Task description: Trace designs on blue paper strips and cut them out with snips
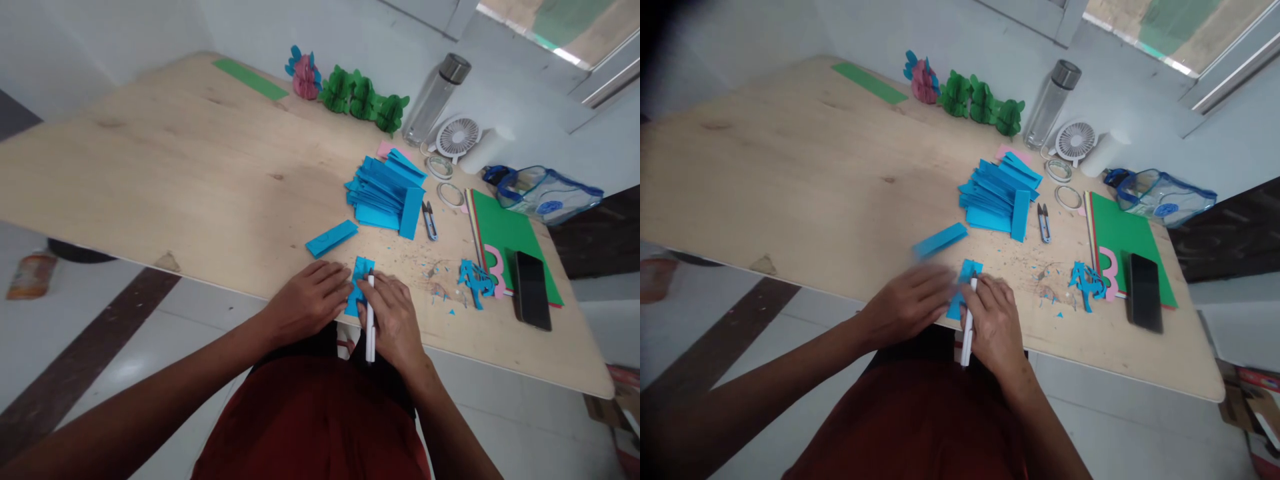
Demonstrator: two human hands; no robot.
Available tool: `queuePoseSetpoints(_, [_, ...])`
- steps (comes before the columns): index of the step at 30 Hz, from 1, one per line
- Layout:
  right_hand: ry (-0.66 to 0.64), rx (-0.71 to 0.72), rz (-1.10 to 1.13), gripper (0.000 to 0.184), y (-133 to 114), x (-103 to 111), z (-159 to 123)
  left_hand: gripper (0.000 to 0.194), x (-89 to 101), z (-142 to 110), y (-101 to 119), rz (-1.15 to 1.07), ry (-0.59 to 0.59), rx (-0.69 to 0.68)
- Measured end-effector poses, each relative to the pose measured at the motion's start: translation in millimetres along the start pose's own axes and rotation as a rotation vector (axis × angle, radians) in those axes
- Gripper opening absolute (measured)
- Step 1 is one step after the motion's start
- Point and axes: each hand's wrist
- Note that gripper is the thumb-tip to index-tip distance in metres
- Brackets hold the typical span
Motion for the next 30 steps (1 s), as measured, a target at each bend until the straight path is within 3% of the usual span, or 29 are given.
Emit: queuePoseSetpoints(30, [-0.017, -0.007, -0.007, 0.036, 0.7, 0.1, 0.1, 0.027, 1.4, 4.2, -0.4, 0.032, -0.087, -0.003])
Point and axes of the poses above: each hand's wrist, its own z-axis towards the middle knuckle, its own x-axis out of the back of the hand, y = z × x, and after that the axes turned 10 degrees about -y, right-handed
